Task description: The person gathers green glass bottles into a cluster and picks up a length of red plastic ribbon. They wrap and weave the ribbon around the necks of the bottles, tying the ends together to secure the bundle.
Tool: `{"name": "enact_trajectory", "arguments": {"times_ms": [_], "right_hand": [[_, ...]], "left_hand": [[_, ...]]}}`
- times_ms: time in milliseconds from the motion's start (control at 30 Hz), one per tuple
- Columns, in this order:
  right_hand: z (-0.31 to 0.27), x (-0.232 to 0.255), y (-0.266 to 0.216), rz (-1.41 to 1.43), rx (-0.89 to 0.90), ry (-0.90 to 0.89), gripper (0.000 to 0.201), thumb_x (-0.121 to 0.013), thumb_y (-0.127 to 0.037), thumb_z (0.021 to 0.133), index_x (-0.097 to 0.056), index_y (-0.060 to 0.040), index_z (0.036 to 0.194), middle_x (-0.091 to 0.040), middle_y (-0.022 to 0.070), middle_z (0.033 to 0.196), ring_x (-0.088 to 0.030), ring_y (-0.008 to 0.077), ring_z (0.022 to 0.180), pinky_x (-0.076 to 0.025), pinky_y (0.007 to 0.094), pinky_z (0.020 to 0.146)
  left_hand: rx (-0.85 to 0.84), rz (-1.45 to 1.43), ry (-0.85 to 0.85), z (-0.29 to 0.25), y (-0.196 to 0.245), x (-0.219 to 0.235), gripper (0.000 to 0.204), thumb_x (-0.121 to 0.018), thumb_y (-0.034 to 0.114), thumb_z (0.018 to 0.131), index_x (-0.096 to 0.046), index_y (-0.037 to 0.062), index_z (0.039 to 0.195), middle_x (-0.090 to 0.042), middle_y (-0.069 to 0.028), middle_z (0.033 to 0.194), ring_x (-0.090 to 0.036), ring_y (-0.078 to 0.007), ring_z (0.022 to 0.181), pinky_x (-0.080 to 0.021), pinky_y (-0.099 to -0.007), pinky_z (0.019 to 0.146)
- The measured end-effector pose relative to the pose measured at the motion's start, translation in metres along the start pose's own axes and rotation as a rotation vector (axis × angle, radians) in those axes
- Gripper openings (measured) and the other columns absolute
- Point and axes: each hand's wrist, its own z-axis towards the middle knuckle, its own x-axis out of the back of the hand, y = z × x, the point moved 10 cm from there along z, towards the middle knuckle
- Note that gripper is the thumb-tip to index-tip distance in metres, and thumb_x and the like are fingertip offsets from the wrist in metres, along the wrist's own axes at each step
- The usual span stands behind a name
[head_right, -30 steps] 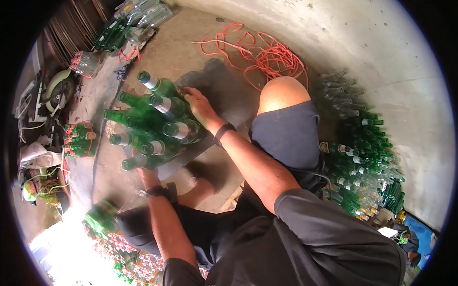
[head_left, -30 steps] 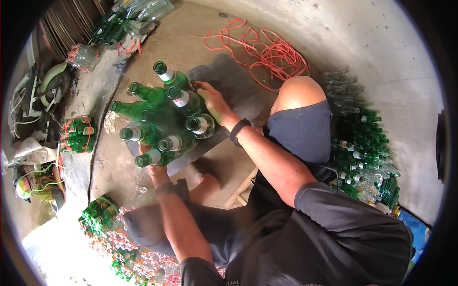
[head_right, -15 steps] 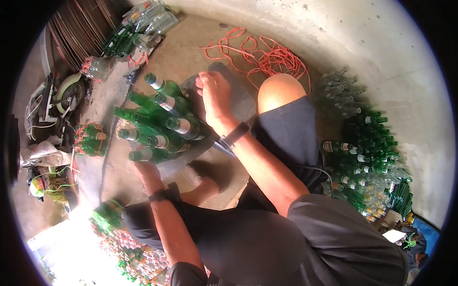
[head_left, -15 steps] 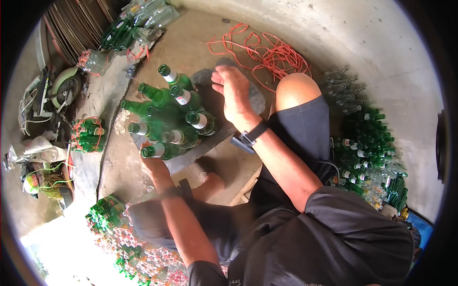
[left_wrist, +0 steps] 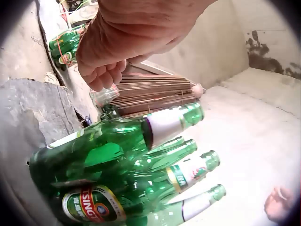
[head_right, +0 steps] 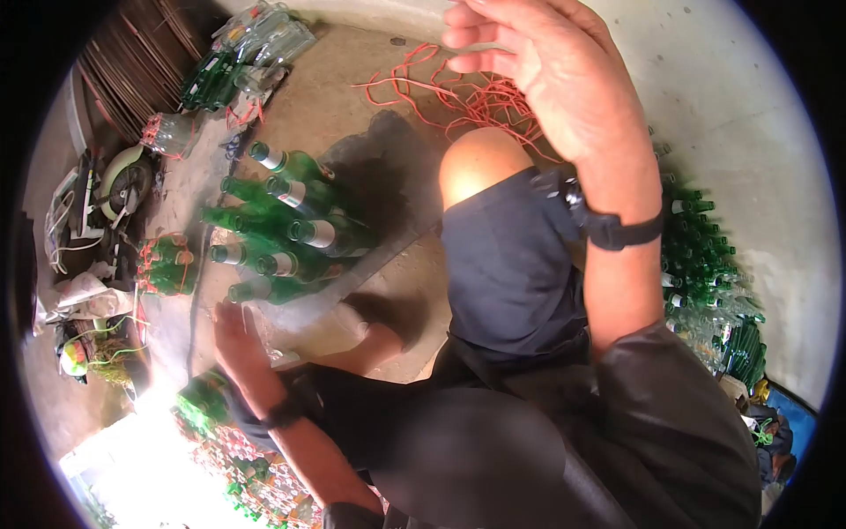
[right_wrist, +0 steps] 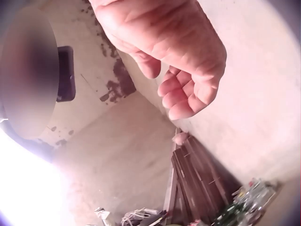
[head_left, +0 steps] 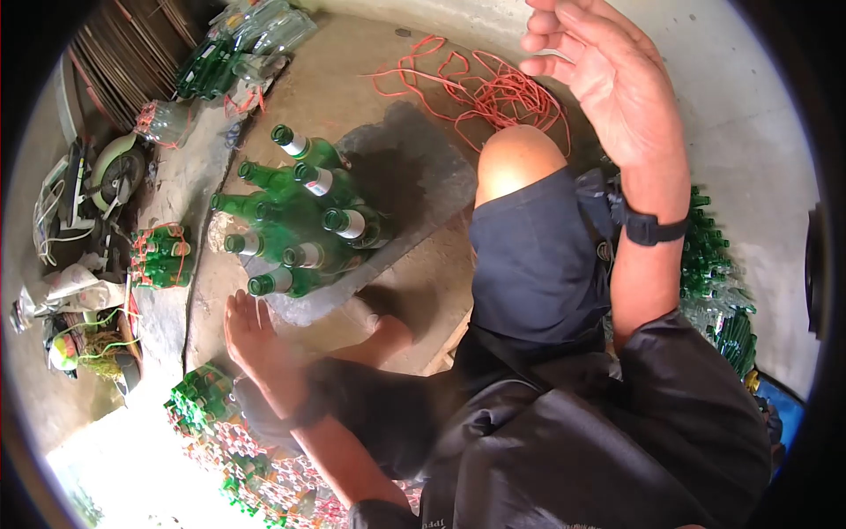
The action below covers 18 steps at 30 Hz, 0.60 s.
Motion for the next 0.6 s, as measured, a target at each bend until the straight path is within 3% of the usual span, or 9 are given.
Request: {"name": "enact_trajectory", "arguments": {"times_ms": [67, 133, 200, 267, 300, 333, 400, 500, 600], "right_hand": [[0.018, 0.045, 0.028, -0.25, -0.139, -0.126, 0.029, -0.063, -0.024, 0.1, -0.068, -0.0027, 0.118, -0.071, 0.0052, 0.104, -0.068, 0.0162, 0.095, -0.056, 0.0369, 0.089], [0.023, 0.081, 0.067, -0.315, -0.232, -0.061, 0.028, -0.064, -0.025, 0.099, -0.068, -0.0031, 0.117, -0.07, 0.0039, 0.102, -0.066, 0.014, 0.094, -0.056, 0.0344, 0.088], [0.02, 0.125, 0.119, -0.434, -0.355, -0.026, 0.027, -0.067, -0.027, 0.098, -0.07, -0.0058, 0.114, -0.069, 0.0006, 0.103, -0.065, 0.0104, 0.091, -0.056, 0.0289, 0.084], [0.014, 0.169, 0.177, -0.507, -0.476, 0.01, 0.024, -0.068, -0.027, 0.096, -0.072, -0.0102, 0.111, -0.069, -0.0025, 0.103, -0.065, 0.0097, 0.092, -0.056, 0.0285, 0.082], [0.007, 0.181, 0.192, -0.591, -0.475, 0.027, 0.022, -0.068, -0.024, 0.094, -0.072, -0.0091, 0.11, -0.07, -0.0012, 0.105, -0.065, 0.0095, 0.091, -0.055, 0.028, 0.079], [0.007, 0.204, 0.226, -0.657, -0.475, -0.072, 0.025, -0.067, -0.021, 0.092, -0.071, -0.0062, 0.112, -0.07, 0.0002, 0.105, -0.064, 0.0094, 0.094, -0.053, 0.0263, 0.077], [-0.003, 0.219, 0.262, -0.754, -0.527, -0.061, 0.03, -0.066, -0.015, 0.091, -0.071, -0.0025, 0.119, -0.069, 0.0018, 0.106, -0.063, 0.0122, 0.096, -0.052, 0.0282, 0.082], [-0.009, 0.24, 0.327, -0.84, -0.398, -0.177, 0.038, -0.063, -0.01, 0.091, -0.067, -0.0007, 0.128, -0.068, 0.0071, 0.117, -0.062, 0.0156, 0.105, -0.051, 0.0307, 0.09], [-0.019, 0.237, 0.37, -0.763, -0.588, -0.182, 0.048, -0.061, -0.006, 0.091, -0.059, -0.0012, 0.139, -0.064, 0.0148, 0.132, -0.062, 0.021, 0.115, -0.05, 0.0342, 0.097]], "left_hand": [[0.026, 0.104, 0.03, -0.011, 0.015, -0.009, 0.047, -0.048, 0.016, 0.108, -0.043, -0.0032, 0.151, -0.05, -0.0193, 0.151, -0.049, -0.0284, 0.136, -0.042, -0.0446, 0.117], [0.13, -0.268, 0.014, -0.016, 0.007, 0.002, 0.048, -0.043, 0.017, 0.109, -0.039, -0.0028, 0.153, -0.048, -0.0195, 0.152, -0.047, -0.0291, 0.138, -0.038, -0.0443, 0.119], [0.153, -0.287, 0.002, -0.026, 0.012, 0.007, 0.047, -0.041, 0.02, 0.11, -0.041, -0.0037, 0.151, -0.05, -0.0181, 0.148, -0.049, -0.0275, 0.134, -0.039, -0.0431, 0.116], [0.157, -0.439, -0.149, -0.032, 0.02, 0.001, 0.043, -0.041, 0.018, 0.11, -0.045, -0.0041, 0.146, -0.055, -0.0156, 0.136, -0.053, -0.026, 0.123, -0.042, -0.0421, 0.112], [0.13, -0.384, -0.115, -0.044, 0.033, -0.009, 0.038, -0.041, 0.018, 0.11, -0.049, -0.0042, 0.14, -0.057, -0.0133, 0.124, -0.054, -0.0239, 0.113, -0.043, -0.0409, 0.108], [0.132, -0.38, -0.117, -0.043, 0.033, -0.002, 0.038, -0.041, 0.018, 0.11, -0.049, -0.0042, 0.14, -0.057, -0.0133, 0.124, -0.054, -0.0239, 0.113, -0.043, -0.0409, 0.108], [0.127, -0.487, -0.437, -0.051, 0.04, -0.009, 0.04, -0.045, 0.023, 0.11, -0.052, -0.0019, 0.141, -0.059, -0.0086, 0.125, -0.057, -0.0187, 0.116, -0.046, -0.0368, 0.108], [0.114, -0.438, -0.317, -0.061, 0.05, -0.002, 0.038, -0.05, 0.022, 0.108, -0.054, -0.002, 0.137, -0.06, -0.009, 0.125, -0.058, -0.0176, 0.112, -0.048, -0.0363, 0.104], [0.195, -0.508, -0.331, -0.066, 0.048, 0.008, 0.037, -0.053, 0.021, 0.107, -0.055, -0.0014, 0.136, -0.061, -0.0103, 0.125, -0.058, -0.019, 0.112, -0.049, -0.0366, 0.102]]}}
